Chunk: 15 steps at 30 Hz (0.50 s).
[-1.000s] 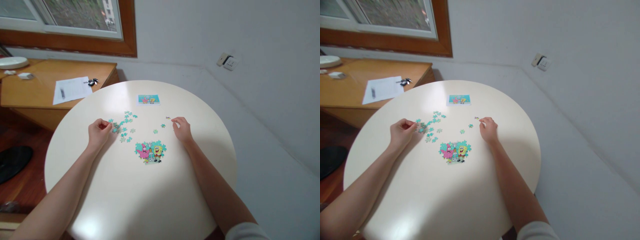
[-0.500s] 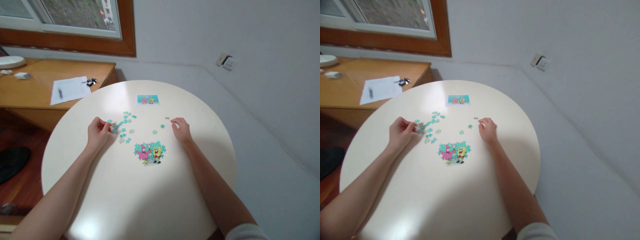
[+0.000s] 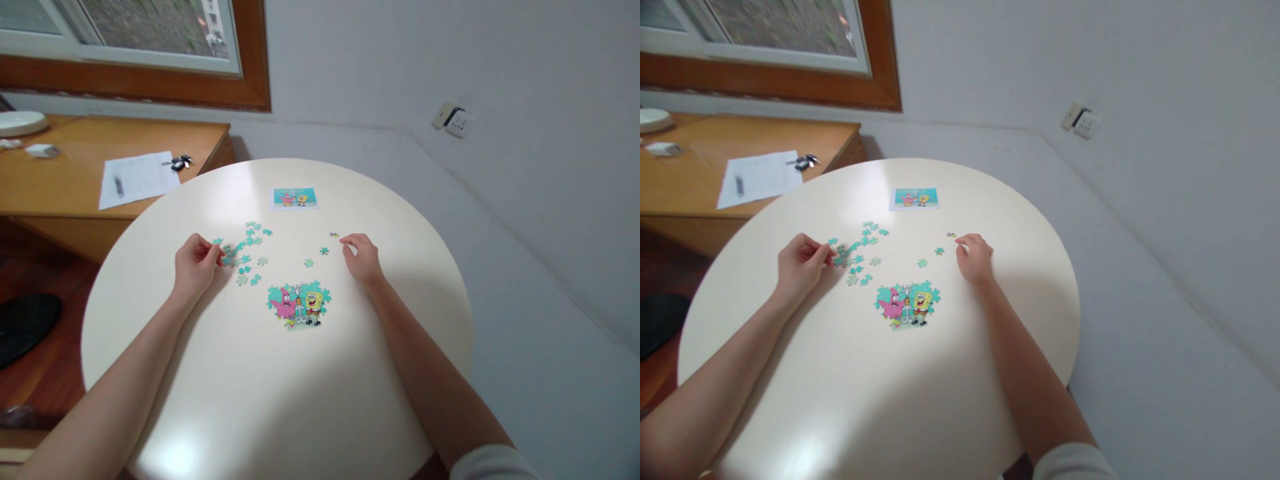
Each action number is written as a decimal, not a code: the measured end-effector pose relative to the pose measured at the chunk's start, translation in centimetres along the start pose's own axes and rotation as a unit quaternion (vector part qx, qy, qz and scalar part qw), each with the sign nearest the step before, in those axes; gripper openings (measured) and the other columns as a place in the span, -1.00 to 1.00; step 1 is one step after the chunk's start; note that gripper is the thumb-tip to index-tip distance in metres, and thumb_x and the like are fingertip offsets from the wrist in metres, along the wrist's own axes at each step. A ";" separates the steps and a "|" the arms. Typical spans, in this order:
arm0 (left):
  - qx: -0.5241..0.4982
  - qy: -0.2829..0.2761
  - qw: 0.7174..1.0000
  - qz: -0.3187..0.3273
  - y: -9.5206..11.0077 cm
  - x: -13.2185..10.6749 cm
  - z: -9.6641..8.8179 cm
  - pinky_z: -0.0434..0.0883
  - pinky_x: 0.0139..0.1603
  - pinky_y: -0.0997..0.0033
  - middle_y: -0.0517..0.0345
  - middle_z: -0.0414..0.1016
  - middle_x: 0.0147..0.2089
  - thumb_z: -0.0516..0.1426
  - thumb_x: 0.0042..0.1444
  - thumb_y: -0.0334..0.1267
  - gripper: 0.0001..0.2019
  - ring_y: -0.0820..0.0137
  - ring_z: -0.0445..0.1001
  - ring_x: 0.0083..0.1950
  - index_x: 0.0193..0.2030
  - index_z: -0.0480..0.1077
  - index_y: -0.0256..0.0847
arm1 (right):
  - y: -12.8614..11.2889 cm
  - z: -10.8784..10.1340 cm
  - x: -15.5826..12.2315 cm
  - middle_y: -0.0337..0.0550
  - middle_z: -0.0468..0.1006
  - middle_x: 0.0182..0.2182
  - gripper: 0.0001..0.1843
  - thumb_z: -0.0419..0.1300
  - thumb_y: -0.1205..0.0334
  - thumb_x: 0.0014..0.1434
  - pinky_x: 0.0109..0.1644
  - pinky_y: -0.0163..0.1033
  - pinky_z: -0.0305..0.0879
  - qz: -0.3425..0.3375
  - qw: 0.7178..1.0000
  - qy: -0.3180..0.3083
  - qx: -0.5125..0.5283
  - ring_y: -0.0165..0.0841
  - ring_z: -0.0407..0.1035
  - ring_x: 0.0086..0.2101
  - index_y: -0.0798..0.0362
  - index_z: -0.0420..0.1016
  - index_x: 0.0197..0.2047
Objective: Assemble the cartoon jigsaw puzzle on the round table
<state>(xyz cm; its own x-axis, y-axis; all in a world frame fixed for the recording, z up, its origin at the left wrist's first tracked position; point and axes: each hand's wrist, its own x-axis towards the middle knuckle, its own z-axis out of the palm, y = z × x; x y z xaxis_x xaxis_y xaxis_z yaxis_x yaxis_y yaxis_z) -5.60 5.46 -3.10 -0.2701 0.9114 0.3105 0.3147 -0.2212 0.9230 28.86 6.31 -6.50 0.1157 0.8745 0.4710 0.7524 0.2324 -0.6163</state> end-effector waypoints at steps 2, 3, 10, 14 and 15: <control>-0.002 0.001 1.000 -0.010 -0.3 0.1 0.0 0.34 -0.54 0.46 0.24 0.44 -0.58 0.21 -0.13 -0.21 -0.78 0.47 0.38 -0.59 -0.57 0.20 -0.15 | -0.1 0.0 0.0 -0.08 0.56 -0.20 -0.75 0.05 0.33 0.04 0.13 0.00 0.29 0.003 1.000 -0.002 0.002 -0.23 0.43 -0.12 -0.01 0.55 -0.30; -0.003 0.002 1.000 -0.016 -0.4 0.1 0.0 0.35 -0.52 0.46 0.23 0.44 -0.57 0.21 -0.14 -0.22 -0.79 0.47 0.39 -0.57 -0.58 0.22 -0.16 | -0.1 0.0 0.0 -0.07 0.56 -0.20 -0.74 0.05 0.34 0.04 0.13 0.00 0.29 0.005 1.000 -0.003 0.003 -0.23 0.43 -0.12 -0.01 0.55 -0.29; 0.015 0.016 1.000 -0.007 -0.5 0.3 -0.1 0.36 -0.44 0.45 0.18 0.45 -0.53 0.20 -0.17 -0.35 -0.79 0.45 0.43 -0.45 -0.69 0.25 -0.17 | -0.1 0.0 0.0 -0.04 0.56 -0.21 -0.75 0.05 0.34 0.03 0.12 0.01 0.29 0.005 1.000 -0.004 0.000 -0.22 0.43 -0.12 0.01 0.55 -0.30; 0.020 0.014 1.000 -0.003 -0.5 0.3 -0.1 0.32 -0.46 0.46 0.18 0.44 -0.52 0.20 -0.19 -0.36 -0.79 0.45 0.42 -0.44 -0.70 0.24 -0.17 | -0.1 0.0 0.0 -0.05 0.55 -0.20 -0.75 0.05 0.34 0.04 0.13 0.02 0.29 0.006 1.000 -0.005 0.002 -0.22 0.43 -0.12 0.01 0.55 -0.29; 0.023 0.013 1.000 0.000 -0.6 0.2 -0.1 0.31 -0.47 0.46 0.18 0.44 -0.52 0.20 -0.19 -0.35 -0.79 0.45 0.41 -0.44 -0.70 0.24 -0.17 | -0.1 0.0 0.0 -0.06 0.55 -0.21 -0.75 0.05 0.35 0.04 0.13 0.01 0.29 0.005 1.000 -0.004 0.003 -0.23 0.43 -0.12 0.00 0.54 -0.30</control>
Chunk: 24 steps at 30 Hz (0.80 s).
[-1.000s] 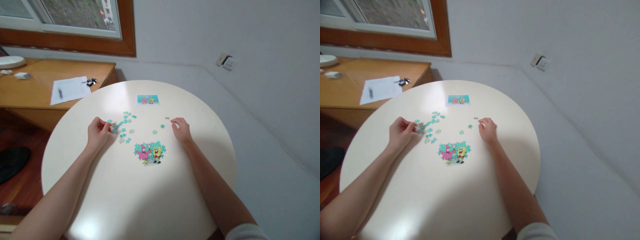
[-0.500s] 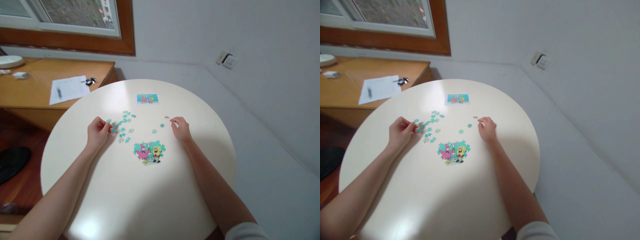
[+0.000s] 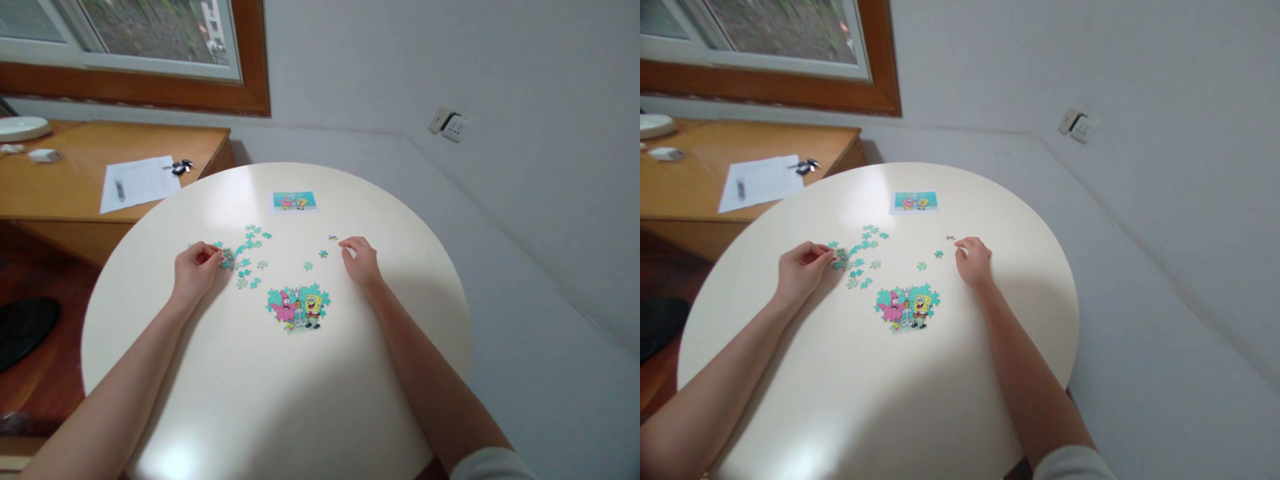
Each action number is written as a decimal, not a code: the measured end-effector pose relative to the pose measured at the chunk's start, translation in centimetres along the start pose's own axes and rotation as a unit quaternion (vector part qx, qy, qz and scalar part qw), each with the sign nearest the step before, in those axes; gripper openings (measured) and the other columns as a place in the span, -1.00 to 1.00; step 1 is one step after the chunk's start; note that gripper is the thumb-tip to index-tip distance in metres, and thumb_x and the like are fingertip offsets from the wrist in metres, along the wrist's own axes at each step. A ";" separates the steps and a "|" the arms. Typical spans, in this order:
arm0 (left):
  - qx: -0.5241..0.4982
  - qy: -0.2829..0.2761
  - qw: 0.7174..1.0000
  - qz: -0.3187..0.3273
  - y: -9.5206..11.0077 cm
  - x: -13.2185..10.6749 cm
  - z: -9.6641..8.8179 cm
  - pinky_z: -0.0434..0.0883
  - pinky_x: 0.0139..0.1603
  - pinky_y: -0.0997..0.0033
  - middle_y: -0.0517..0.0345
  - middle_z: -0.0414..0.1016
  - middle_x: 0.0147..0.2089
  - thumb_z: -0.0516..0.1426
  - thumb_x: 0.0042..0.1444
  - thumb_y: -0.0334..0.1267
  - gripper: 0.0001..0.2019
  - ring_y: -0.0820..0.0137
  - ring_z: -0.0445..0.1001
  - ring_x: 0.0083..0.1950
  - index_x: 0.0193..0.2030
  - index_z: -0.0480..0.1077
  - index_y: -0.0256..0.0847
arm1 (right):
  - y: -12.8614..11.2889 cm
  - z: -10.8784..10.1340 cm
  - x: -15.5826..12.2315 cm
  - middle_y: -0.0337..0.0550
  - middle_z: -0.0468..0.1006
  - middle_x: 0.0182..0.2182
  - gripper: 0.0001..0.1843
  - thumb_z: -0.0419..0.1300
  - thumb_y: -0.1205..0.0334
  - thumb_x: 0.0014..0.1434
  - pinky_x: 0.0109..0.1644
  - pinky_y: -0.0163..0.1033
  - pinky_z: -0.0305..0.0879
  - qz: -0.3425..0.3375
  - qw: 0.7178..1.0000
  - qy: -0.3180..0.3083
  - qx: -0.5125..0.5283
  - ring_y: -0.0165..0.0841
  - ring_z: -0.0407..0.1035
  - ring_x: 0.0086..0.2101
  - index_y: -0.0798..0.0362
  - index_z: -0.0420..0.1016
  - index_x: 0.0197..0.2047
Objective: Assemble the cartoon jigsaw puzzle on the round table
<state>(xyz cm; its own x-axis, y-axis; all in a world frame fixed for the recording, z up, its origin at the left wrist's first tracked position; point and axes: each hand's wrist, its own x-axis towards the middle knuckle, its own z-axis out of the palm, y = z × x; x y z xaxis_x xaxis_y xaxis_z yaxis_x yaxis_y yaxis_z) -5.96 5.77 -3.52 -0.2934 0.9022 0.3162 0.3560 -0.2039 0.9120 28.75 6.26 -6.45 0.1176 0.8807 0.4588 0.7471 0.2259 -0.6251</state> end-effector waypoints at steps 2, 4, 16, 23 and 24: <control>0.006 0.000 1.000 0.005 -0.2 0.0 0.0 0.30 -0.48 0.47 0.17 0.44 -0.51 0.20 -0.20 -0.35 -0.79 0.46 0.40 -0.44 -0.70 0.24 -0.17 | 0.0 0.0 0.0 -0.07 0.55 -0.21 -0.75 0.05 0.35 0.03 0.13 0.00 0.30 0.000 1.000 0.001 0.000 -0.23 0.43 -0.12 -0.01 0.54 -0.30; 0.013 0.007 1.000 0.009 -0.3 0.0 -0.1 0.29 -0.48 0.47 0.16 0.44 -0.48 0.19 -0.21 -0.35 -0.79 0.46 0.39 -0.44 -0.71 0.23 -0.18 | 0.0 0.0 0.0 -0.06 0.55 -0.21 -0.75 0.06 0.35 0.03 0.13 0.00 0.29 0.003 1.000 -0.001 -0.003 -0.23 0.43 -0.12 0.00 0.55 -0.30; -0.024 0.020 0.999 -0.024 0.2 -0.1 0.0 0.42 -0.41 0.44 0.08 0.52 -0.34 0.12 -0.23 -0.39 -0.84 0.37 0.54 -0.32 -0.66 0.18 -0.19 | -0.3 -0.1 0.0 -0.05 0.55 -0.20 -0.75 0.05 0.35 0.04 0.14 0.03 0.28 0.007 1.000 0.000 0.002 -0.21 0.43 -0.12 0.01 0.55 -0.30; -0.075 0.023 0.996 -0.052 0.0 -0.2 0.3 0.52 -0.33 0.39 0.11 0.55 -0.36 0.14 -0.17 -0.43 -0.80 0.38 0.58 -0.31 -0.59 0.15 -0.17 | -0.1 0.0 0.0 -0.06 0.56 -0.21 -0.74 0.05 0.35 0.03 0.13 0.00 0.30 0.004 1.000 0.004 -0.001 -0.23 0.43 -0.12 0.01 0.55 -0.30; -0.077 0.022 0.995 -0.052 -0.1 -0.2 0.3 0.53 -0.32 0.39 0.11 0.55 -0.36 0.15 -0.16 -0.43 -0.80 0.37 0.58 -0.30 -0.58 0.15 -0.17 | 0.0 0.0 0.0 -0.06 0.56 -0.21 -0.74 0.05 0.35 0.03 0.12 -0.01 0.30 0.000 1.000 0.006 -0.001 -0.23 0.43 -0.13 0.01 0.55 -0.30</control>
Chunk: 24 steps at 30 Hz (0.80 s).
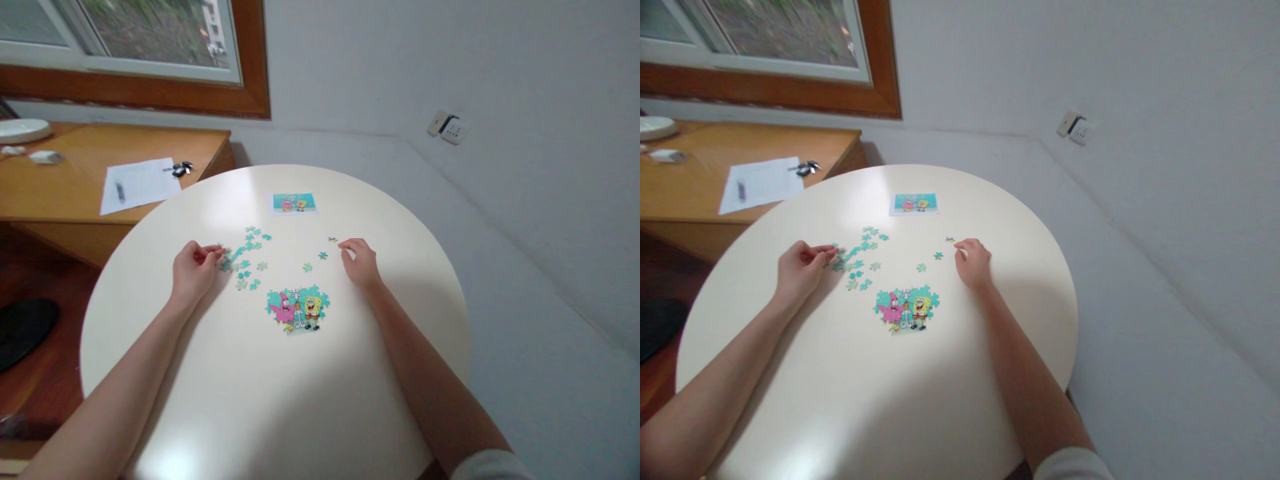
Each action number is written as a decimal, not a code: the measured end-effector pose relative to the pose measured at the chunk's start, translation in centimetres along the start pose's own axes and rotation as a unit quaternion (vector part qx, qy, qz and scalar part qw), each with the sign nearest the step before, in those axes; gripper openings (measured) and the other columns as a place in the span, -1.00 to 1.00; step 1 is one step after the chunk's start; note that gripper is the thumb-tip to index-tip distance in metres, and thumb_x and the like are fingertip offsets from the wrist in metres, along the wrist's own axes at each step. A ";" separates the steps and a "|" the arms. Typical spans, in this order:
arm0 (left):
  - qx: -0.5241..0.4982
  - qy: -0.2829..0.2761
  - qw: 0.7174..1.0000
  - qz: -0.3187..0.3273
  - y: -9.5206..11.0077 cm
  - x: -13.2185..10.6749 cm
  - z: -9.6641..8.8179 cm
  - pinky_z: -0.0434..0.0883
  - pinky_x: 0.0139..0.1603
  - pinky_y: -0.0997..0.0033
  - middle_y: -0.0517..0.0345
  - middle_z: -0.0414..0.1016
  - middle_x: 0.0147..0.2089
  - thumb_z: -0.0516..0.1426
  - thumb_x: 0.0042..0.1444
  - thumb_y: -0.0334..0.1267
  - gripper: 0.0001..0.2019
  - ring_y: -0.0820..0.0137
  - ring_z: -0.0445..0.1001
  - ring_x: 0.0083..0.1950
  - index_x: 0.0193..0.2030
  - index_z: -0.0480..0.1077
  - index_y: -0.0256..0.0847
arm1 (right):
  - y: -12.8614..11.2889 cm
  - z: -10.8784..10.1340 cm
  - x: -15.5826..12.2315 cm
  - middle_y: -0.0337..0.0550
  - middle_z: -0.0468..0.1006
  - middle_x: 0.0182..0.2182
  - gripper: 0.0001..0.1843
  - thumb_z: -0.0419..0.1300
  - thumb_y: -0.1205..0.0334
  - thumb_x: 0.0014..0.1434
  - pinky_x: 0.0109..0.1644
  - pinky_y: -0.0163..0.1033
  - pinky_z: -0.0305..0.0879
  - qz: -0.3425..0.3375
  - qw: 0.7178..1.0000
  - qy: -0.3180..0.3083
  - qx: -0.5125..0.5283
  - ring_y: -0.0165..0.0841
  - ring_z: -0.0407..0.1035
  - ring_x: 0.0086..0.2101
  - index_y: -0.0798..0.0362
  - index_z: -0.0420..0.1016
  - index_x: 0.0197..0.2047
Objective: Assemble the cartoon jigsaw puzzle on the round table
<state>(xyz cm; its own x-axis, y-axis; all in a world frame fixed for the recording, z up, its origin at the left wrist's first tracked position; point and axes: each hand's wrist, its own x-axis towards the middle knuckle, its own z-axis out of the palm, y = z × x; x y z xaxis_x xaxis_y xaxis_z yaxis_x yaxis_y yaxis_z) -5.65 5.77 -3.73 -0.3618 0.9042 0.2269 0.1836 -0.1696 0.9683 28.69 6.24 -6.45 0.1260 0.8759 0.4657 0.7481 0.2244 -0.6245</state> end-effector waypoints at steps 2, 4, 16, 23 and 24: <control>-0.003 -0.003 1.000 0.000 -0.2 0.1 0.0 0.54 -0.30 0.40 0.11 0.55 -0.36 0.15 -0.15 -0.44 -0.79 0.38 0.59 -0.28 -0.58 0.15 -0.18 | 0.1 0.0 0.0 -0.07 0.56 -0.21 -0.75 0.06 0.35 0.03 0.12 -0.03 0.31 -0.006 1.000 0.003 0.000 -0.24 0.43 -0.14 0.01 0.55 -0.30; -0.007 -0.004 1.000 0.000 -0.3 0.1 -0.1 0.54 -0.28 0.41 0.12 0.56 -0.36 0.15 -0.14 -0.45 -0.78 0.38 0.59 -0.27 -0.58 0.15 -0.18 | 0.2 0.0 0.0 -0.08 0.56 -0.21 -0.75 0.06 0.35 0.03 0.12 -0.03 0.31 -0.008 1.000 0.003 -0.001 -0.25 0.43 -0.14 0.00 0.55 -0.30; -0.029 -0.004 0.999 -0.030 -0.5 0.3 -0.1 0.55 -0.27 0.43 0.19 0.54 -0.41 0.18 -0.13 -0.47 -0.74 0.37 0.60 -0.24 -0.57 0.12 -0.18 | 0.0 -0.1 0.1 -0.04 0.55 -0.19 -0.74 0.06 0.36 0.04 0.14 0.02 0.27 0.008 1.000 -0.012 -0.004 -0.21 0.42 -0.11 0.03 0.55 -0.28; -0.024 -0.011 0.999 -0.022 -0.5 0.3 -0.2 0.55 -0.25 0.38 0.19 0.55 -0.40 0.19 -0.16 -0.43 -0.75 0.34 0.60 -0.21 -0.57 0.13 -0.17 | 0.0 0.0 0.0 -0.05 0.55 -0.19 -0.75 0.06 0.37 0.04 0.15 0.00 0.27 0.006 1.000 -0.015 -0.005 -0.23 0.43 -0.10 0.02 0.55 -0.28; -0.023 -0.012 0.999 -0.023 -0.5 0.3 -0.2 0.55 -0.24 0.37 0.19 0.55 -0.40 0.19 -0.17 -0.42 -0.75 0.34 0.60 -0.21 -0.58 0.13 -0.17 | 0.0 0.0 0.0 -0.06 0.55 -0.19 -0.75 0.06 0.37 0.04 0.15 0.00 0.28 0.005 1.000 -0.012 -0.004 -0.23 0.43 -0.10 0.01 0.55 -0.28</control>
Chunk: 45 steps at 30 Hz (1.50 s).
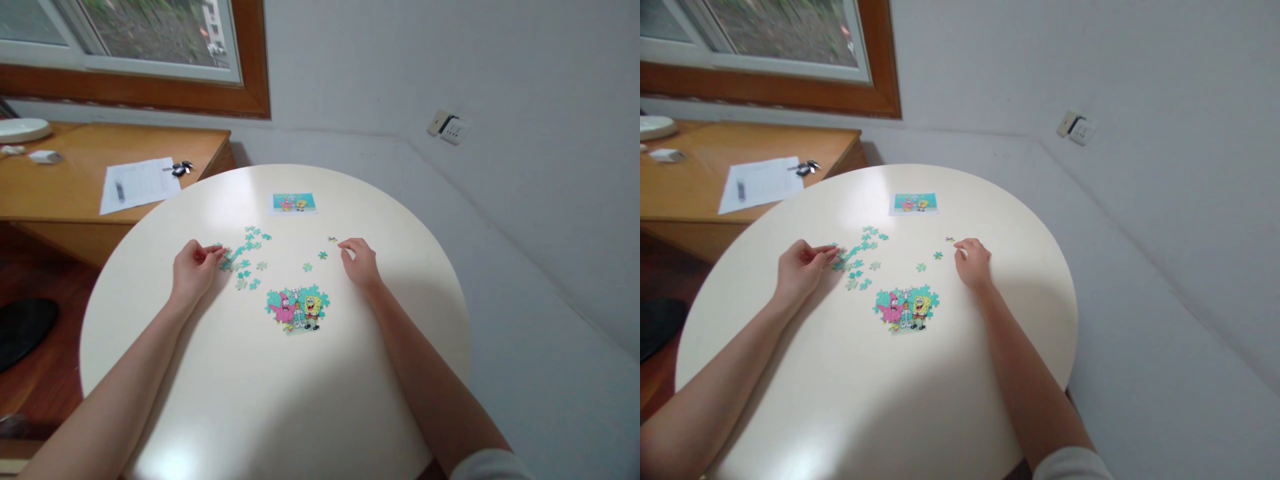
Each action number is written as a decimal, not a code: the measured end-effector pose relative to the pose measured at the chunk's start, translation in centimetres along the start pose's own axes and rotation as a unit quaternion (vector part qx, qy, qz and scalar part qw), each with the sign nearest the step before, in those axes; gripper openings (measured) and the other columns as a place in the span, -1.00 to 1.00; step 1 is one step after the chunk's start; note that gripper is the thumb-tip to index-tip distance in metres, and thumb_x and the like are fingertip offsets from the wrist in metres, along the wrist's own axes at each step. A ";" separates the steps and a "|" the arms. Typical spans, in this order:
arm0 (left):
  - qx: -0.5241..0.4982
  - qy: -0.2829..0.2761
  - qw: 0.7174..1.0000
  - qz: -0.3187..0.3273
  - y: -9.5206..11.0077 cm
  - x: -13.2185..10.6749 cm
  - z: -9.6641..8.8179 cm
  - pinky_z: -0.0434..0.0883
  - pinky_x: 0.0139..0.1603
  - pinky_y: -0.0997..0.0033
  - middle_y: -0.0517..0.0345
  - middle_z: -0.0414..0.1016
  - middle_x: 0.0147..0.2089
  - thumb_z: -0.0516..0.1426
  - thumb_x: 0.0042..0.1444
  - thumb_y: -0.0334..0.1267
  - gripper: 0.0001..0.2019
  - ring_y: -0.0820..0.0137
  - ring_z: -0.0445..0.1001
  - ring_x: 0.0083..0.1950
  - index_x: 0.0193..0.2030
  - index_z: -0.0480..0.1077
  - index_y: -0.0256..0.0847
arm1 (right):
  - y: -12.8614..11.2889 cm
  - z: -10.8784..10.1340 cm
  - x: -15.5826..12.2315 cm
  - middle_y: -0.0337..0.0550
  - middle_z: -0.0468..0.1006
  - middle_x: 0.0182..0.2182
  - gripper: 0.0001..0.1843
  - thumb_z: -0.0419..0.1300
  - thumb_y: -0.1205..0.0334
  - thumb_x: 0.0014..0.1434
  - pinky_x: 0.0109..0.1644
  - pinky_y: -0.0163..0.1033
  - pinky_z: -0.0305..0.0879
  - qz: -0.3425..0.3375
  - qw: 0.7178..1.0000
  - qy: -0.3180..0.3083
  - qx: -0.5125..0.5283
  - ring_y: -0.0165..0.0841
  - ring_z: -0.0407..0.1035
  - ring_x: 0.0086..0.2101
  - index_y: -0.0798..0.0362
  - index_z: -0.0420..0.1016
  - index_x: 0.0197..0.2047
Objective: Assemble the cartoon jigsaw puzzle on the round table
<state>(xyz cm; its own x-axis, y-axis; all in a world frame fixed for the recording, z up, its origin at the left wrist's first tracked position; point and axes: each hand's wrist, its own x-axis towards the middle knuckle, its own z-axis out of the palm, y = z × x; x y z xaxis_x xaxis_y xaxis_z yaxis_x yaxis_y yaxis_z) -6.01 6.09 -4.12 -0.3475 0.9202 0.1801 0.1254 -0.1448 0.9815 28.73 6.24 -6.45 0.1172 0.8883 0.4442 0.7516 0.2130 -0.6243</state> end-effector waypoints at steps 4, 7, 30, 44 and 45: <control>0.002 0.004 1.000 0.002 0.2 -0.1 0.1 0.55 -0.27 0.38 0.16 0.55 -0.40 0.19 -0.18 -0.42 -0.75 0.33 0.60 -0.22 -0.59 0.13 -0.17 | 0.1 0.0 0.0 -0.08 0.55 -0.21 -0.75 0.06 0.35 0.04 0.13 0.00 0.29 -0.005 1.000 0.007 0.008 -0.24 0.43 -0.12 0.00 0.55 -0.30; 0.010 0.005 1.000 0.008 0.2 -0.1 0.1 0.54 -0.31 0.40 0.14 0.54 -0.41 0.20 -0.19 -0.40 -0.73 0.32 0.60 -0.22 -0.59 0.12 -0.18 | 0.0 0.0 0.0 -0.09 0.55 -0.22 -0.75 0.06 0.35 0.04 0.12 -0.01 0.30 -0.005 1.000 0.008 0.006 -0.24 0.43 -0.13 -0.01 0.55 -0.30; 0.184 0.047 0.978 0.083 1.2 -0.5 -0.2 0.27 -0.48 0.41 0.24 0.39 -0.55 0.20 -0.10 -0.34 -0.84 0.44 0.32 -0.52 -0.59 0.30 -0.15 | -0.3 0.0 -0.1 -0.08 0.55 -0.20 -0.74 0.05 0.36 0.04 0.14 -0.02 0.28 -0.002 1.000 0.004 0.006 -0.25 0.42 -0.11 0.00 0.54 -0.29; 0.178 0.045 0.981 0.061 1.8 -0.7 -0.2 0.24 -0.52 0.46 0.25 0.35 -0.61 0.21 -0.18 -0.28 -0.84 0.46 0.30 -0.55 -0.61 0.29 -0.19 | -0.6 -0.1 0.0 -0.08 0.55 -0.20 -0.74 0.05 0.38 0.04 0.16 0.00 0.26 0.009 1.000 -0.006 0.005 -0.24 0.42 -0.10 0.01 0.54 -0.29; 0.182 0.040 0.981 0.061 1.7 -0.7 -0.2 0.24 -0.52 0.45 0.25 0.35 -0.61 0.22 -0.19 -0.25 -0.83 0.46 0.29 -0.55 -0.61 0.30 -0.19 | -0.5 -0.1 -0.1 -0.08 0.55 -0.21 -0.74 0.05 0.38 0.04 0.16 0.01 0.26 0.007 1.000 -0.004 0.006 -0.24 0.42 -0.10 0.01 0.54 -0.29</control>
<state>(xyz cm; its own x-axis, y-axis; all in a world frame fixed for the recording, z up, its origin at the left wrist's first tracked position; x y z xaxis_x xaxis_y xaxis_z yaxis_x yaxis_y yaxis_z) -5.73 5.08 -2.58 -0.3795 0.8703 0.3139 0.4888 -0.0995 0.8667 28.41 6.04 -6.11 0.1226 0.8943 0.4303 0.7421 0.2053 -0.6381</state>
